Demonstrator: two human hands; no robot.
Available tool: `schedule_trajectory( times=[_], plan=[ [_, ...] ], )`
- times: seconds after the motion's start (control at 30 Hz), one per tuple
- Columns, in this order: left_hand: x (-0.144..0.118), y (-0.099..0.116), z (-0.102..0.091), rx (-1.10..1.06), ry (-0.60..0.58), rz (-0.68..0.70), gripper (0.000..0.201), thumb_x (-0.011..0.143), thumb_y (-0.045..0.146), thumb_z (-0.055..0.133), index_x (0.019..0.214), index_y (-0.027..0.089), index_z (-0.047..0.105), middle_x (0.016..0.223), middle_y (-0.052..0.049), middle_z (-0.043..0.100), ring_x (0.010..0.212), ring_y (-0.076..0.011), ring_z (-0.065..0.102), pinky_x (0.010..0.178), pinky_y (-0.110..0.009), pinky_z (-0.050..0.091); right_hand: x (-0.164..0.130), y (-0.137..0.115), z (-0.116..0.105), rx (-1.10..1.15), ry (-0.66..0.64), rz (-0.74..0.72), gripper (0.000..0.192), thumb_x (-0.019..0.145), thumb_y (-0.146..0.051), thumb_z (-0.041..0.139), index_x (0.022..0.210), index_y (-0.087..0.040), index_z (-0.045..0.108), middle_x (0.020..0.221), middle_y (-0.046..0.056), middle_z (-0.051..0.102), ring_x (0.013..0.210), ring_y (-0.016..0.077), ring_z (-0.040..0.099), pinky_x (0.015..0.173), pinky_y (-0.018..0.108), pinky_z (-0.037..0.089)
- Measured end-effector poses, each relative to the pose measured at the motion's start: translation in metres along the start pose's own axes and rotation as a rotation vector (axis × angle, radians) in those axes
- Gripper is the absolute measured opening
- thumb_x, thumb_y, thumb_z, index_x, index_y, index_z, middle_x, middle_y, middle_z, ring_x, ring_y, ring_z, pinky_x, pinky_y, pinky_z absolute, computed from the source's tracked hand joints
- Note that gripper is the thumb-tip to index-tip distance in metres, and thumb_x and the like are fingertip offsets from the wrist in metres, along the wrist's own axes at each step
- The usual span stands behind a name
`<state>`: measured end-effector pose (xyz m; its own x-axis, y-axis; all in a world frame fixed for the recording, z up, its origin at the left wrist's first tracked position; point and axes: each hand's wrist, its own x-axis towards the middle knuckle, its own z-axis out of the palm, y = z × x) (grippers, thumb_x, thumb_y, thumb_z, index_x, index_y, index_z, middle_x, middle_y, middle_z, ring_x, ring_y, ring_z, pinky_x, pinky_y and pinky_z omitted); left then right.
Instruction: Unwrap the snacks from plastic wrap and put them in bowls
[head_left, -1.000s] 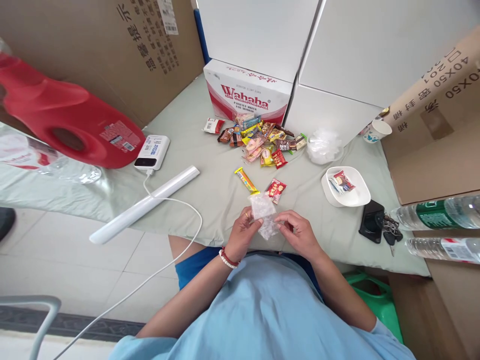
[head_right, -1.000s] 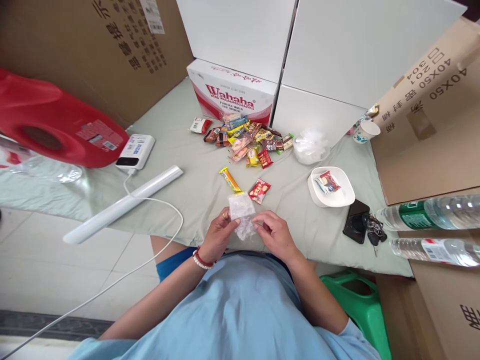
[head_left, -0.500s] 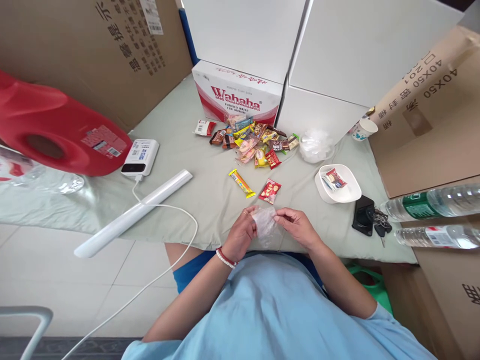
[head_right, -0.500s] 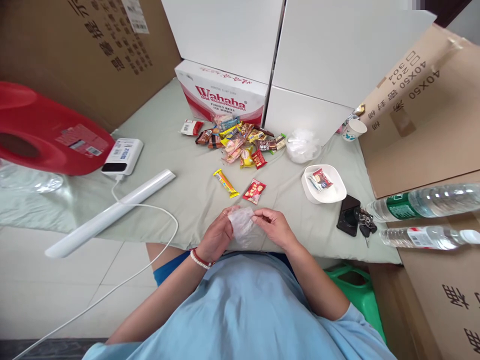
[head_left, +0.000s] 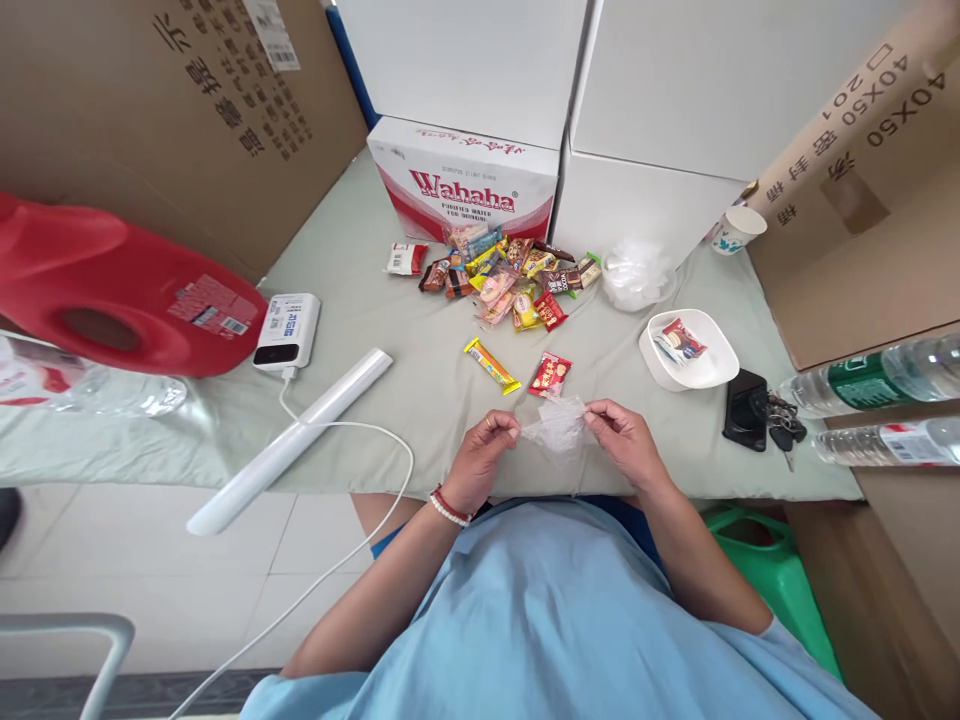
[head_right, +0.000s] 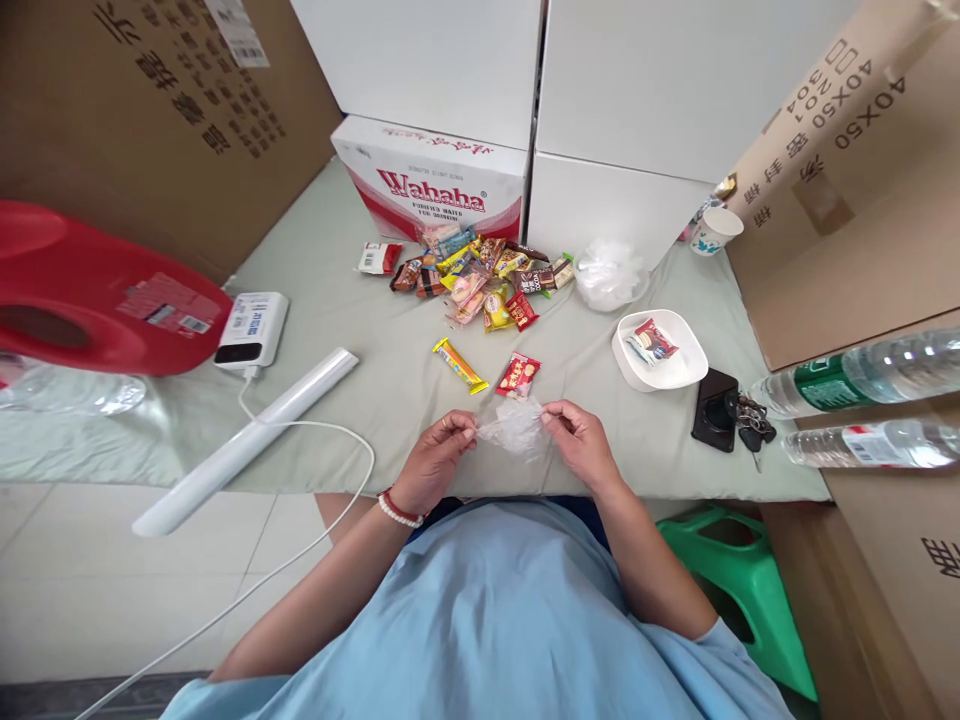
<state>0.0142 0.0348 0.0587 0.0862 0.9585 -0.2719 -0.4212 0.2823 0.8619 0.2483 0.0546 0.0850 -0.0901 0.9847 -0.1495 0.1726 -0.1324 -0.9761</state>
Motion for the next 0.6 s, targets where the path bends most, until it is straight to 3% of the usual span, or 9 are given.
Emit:
schedule_trajectory(
  times=[0.17, 0.33, 0.4, 0.5, 0.6],
  plan=[
    [-0.003, -0.006, 0.012, -0.159, -0.078, -0.097, 0.026, 0.078, 0.040, 0.084, 0.091, 0.021, 0.072, 0.115, -0.005, 0.065, 0.105, -0.0186, 0.057, 0.086, -0.030, 0.050, -0.003, -0.005, 0.003, 0.414, -0.127, 0.252, 0.039, 0.079, -0.055, 0.081, 0.087, -0.022, 0.062, 0.061, -0.009, 0.044, 0.043, 0.0036, 0.023, 0.041, 0.019, 0.016],
    [-0.003, -0.025, 0.023, -0.350, -0.185, -0.114, 0.064, 0.077, 0.051, 0.083, 0.135, 0.033, 0.063, 0.145, -0.007, 0.054, 0.129, -0.0274, 0.051, 0.099, -0.043, 0.051, 0.001, -0.011, 0.003, 0.482, -0.120, 0.338, 0.042, 0.073, -0.050, 0.087, 0.087, -0.021, 0.059, 0.062, -0.010, 0.042, 0.042, 0.0016, 0.020, 0.041, 0.018, 0.014],
    [-0.001, -0.030, 0.024, -0.256, -0.159, -0.058, 0.059, 0.071, 0.048, 0.089, 0.123, 0.029, 0.070, 0.140, -0.007, 0.058, 0.129, -0.0275, 0.051, 0.103, -0.043, 0.048, 0.004, -0.013, -0.001, 0.427, -0.113, 0.338, 0.042, 0.073, -0.051, 0.086, 0.086, -0.021, 0.060, 0.063, -0.010, 0.042, 0.043, 0.0020, 0.021, 0.042, 0.018, 0.014],
    [0.003, -0.029, 0.022, -0.087, -0.077, -0.014, 0.037, 0.067, 0.045, 0.093, 0.083, 0.019, 0.072, 0.117, -0.007, 0.066, 0.113, -0.0228, 0.059, 0.100, -0.038, 0.048, 0.008, -0.010, -0.006, 0.284, -0.031, 0.259, 0.041, 0.076, -0.055, 0.082, 0.088, -0.021, 0.062, 0.064, -0.008, 0.047, 0.044, 0.0038, 0.024, 0.042, 0.020, 0.017],
    [0.008, -0.019, 0.015, -0.119, -0.067, -0.062, 0.044, 0.071, 0.053, 0.089, 0.079, 0.018, 0.062, 0.098, -0.003, 0.069, 0.087, -0.0165, 0.066, 0.080, -0.032, 0.054, 0.011, 0.000, -0.006, 0.070, 0.109, 0.097, 0.037, 0.082, -0.056, 0.074, 0.091, -0.021, 0.066, 0.069, -0.004, 0.058, 0.052, 0.0088, 0.040, 0.048, 0.023, 0.031]
  ],
)
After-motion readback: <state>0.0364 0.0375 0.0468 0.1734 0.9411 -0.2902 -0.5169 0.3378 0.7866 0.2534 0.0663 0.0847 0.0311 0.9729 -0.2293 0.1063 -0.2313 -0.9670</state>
